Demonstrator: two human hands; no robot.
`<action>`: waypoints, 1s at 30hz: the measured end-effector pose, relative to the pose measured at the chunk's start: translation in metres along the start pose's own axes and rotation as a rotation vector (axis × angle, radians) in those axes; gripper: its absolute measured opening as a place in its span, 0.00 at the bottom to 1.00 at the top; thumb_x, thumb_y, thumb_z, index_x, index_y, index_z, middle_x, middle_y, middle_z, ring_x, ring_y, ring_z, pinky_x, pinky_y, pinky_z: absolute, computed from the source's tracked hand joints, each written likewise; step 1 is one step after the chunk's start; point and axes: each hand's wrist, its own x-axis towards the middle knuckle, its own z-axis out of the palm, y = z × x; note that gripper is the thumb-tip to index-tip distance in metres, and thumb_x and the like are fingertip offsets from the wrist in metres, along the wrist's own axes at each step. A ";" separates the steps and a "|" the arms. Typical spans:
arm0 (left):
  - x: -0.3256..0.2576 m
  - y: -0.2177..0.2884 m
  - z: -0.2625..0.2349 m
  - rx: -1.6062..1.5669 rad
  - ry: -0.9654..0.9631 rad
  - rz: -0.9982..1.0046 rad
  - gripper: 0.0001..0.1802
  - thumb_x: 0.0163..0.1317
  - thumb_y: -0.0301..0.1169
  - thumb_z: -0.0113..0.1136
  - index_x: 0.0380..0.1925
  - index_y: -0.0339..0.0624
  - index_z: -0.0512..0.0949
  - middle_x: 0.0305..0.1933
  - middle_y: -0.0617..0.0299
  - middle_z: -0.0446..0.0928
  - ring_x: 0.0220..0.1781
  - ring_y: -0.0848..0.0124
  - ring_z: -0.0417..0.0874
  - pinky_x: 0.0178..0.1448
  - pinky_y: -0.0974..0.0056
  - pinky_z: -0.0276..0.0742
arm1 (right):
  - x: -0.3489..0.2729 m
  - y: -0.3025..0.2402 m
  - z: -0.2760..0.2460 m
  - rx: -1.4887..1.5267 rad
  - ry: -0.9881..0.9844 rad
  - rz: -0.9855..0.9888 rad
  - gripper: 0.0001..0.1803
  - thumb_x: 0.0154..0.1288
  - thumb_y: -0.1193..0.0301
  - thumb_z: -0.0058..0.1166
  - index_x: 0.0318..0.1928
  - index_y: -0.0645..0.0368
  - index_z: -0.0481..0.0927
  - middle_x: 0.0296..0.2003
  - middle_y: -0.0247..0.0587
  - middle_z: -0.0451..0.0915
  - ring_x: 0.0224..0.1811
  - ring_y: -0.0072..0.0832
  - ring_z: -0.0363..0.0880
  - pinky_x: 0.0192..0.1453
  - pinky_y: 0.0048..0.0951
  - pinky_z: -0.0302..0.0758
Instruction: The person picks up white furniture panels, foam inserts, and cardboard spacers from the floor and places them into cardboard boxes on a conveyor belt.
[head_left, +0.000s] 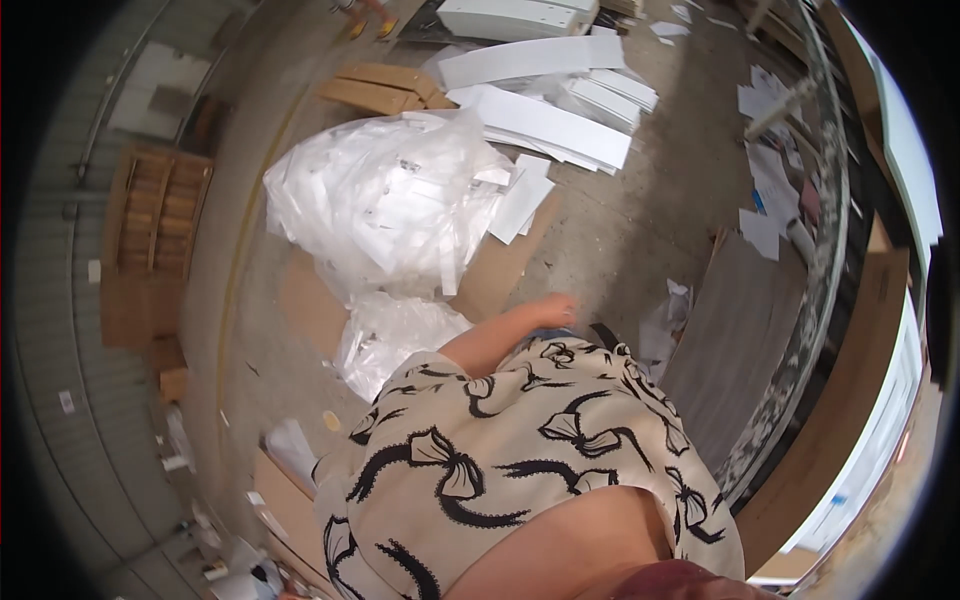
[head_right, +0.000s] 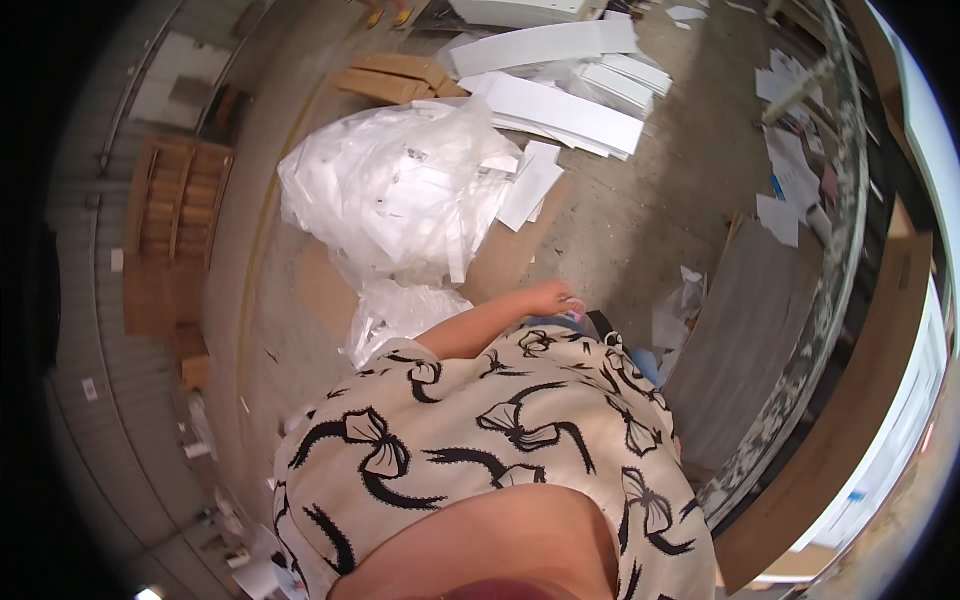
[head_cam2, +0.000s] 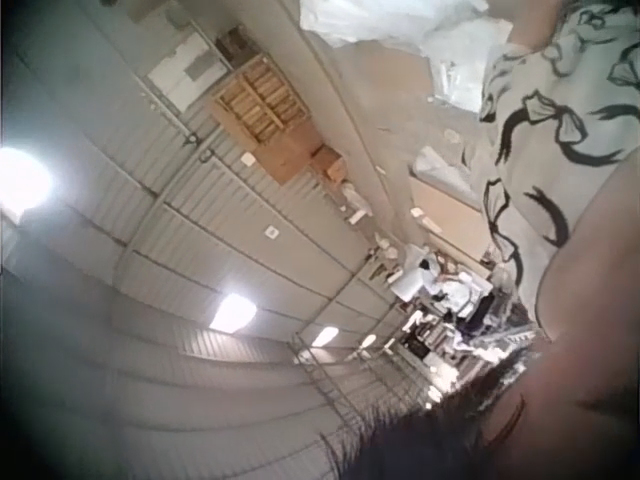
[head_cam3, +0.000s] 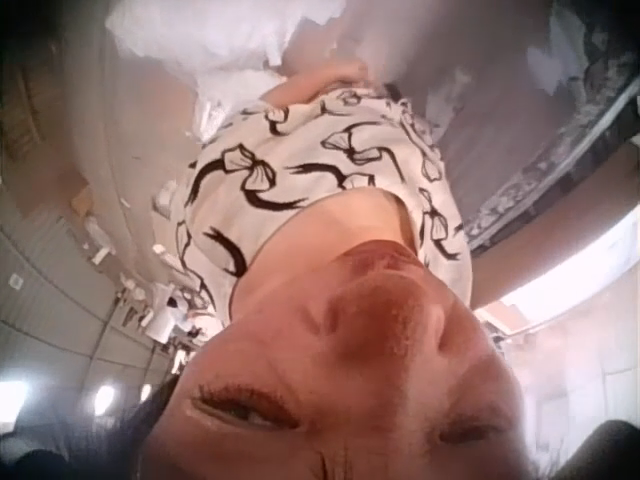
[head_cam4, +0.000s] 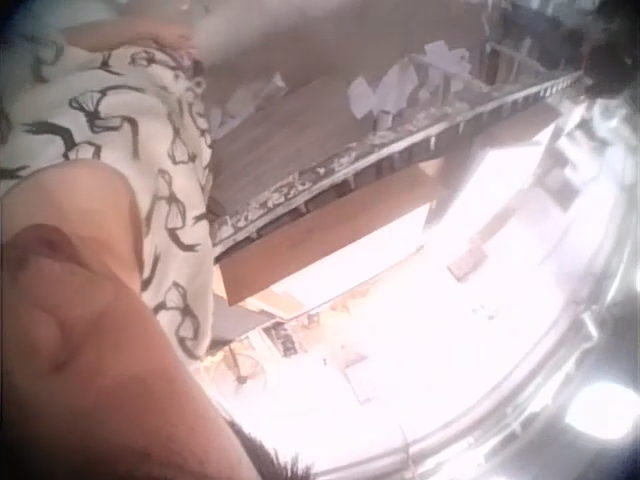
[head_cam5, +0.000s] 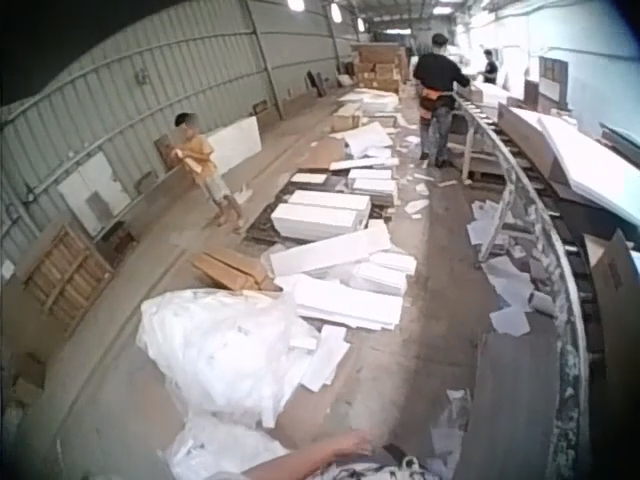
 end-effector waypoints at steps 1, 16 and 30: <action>-0.007 -0.024 -0.001 -0.022 0.014 -0.006 0.23 0.54 0.43 0.57 0.47 0.43 0.76 0.47 0.47 0.76 0.49 0.49 0.76 0.55 0.54 0.71 | 0.007 -0.020 -0.017 -0.009 0.003 -0.030 0.19 0.57 0.63 0.53 0.46 0.60 0.78 0.42 0.52 0.79 0.47 0.44 0.77 0.50 0.38 0.72; -0.112 -0.060 0.063 -1.026 0.967 -1.091 0.24 0.53 0.44 0.59 0.45 0.38 0.78 0.44 0.50 0.80 0.47 0.59 0.80 0.52 0.62 0.72 | 0.319 -0.342 -0.288 -1.445 0.017 -0.697 0.15 0.56 0.56 0.52 0.34 0.54 0.82 0.37 0.41 0.81 0.42 0.41 0.79 0.45 0.40 0.76; -0.117 -0.145 -0.018 -0.892 1.072 -1.247 0.20 0.52 0.43 0.56 0.39 0.41 0.78 0.41 0.48 0.79 0.46 0.51 0.78 0.48 0.56 0.73 | 0.195 -0.751 -0.214 -0.717 -0.230 -1.010 0.21 0.57 0.61 0.52 0.48 0.58 0.77 0.41 0.52 0.80 0.44 0.45 0.78 0.48 0.37 0.74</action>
